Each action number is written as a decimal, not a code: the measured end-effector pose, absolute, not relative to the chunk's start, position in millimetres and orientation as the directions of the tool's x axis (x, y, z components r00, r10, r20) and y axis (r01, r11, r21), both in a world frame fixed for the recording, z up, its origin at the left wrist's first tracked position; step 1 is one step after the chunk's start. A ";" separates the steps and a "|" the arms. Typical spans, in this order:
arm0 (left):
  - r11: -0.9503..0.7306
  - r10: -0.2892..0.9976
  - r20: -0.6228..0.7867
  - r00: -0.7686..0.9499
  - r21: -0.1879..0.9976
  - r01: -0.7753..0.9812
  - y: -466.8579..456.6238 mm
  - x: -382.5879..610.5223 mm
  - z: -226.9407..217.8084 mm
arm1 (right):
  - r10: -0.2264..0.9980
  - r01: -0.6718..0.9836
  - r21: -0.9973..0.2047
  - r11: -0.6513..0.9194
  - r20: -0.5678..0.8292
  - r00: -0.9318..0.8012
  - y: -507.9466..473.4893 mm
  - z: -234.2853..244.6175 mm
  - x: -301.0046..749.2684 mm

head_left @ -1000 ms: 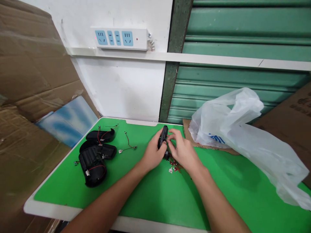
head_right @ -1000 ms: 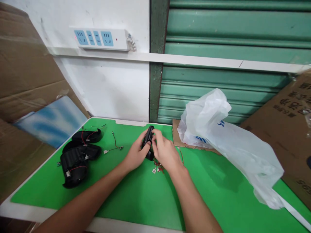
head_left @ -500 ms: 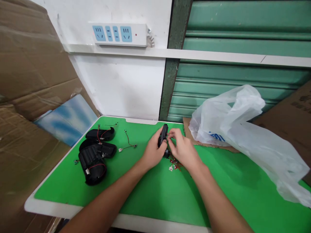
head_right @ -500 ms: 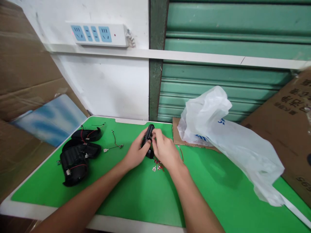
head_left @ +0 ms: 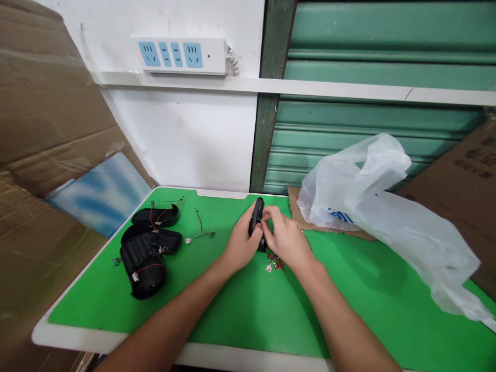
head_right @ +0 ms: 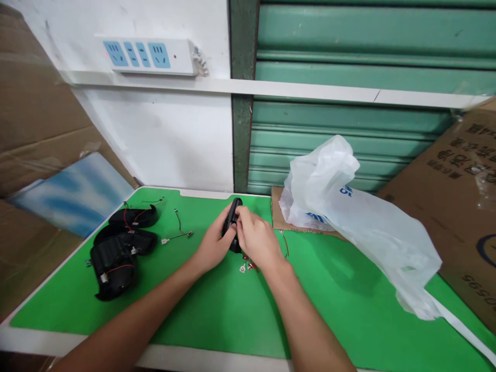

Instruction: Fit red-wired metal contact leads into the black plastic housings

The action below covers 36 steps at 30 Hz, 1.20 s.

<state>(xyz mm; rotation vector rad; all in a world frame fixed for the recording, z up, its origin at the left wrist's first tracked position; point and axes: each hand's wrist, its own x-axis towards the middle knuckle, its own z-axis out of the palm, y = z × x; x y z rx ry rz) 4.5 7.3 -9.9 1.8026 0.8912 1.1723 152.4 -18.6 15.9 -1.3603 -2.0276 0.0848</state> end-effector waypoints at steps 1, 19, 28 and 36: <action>-0.441 0.865 0.381 0.327 0.887 0.135 7.1 4.4 -10.2 | 0.837 0.792 -0.408 0.455 0.500 -0.223 -18.7 16.0 152.5; -0.498 0.852 0.424 0.306 0.836 0.231 8.3 2.6 -12.7 | 0.875 0.800 -0.429 0.420 0.425 -0.232 -22.9 24.5 151.0; -0.477 0.863 0.401 0.308 0.846 0.237 9.4 1.6 -14.4 | 0.868 0.802 -0.416 0.428 0.435 -0.238 -21.7 23.7 147.9; -0.513 0.835 0.416 0.359 0.824 0.240 7.3 -0.1 -10.1 | 0.834 0.809 -0.355 0.469 0.478 -0.274 -24.2 24.9 147.1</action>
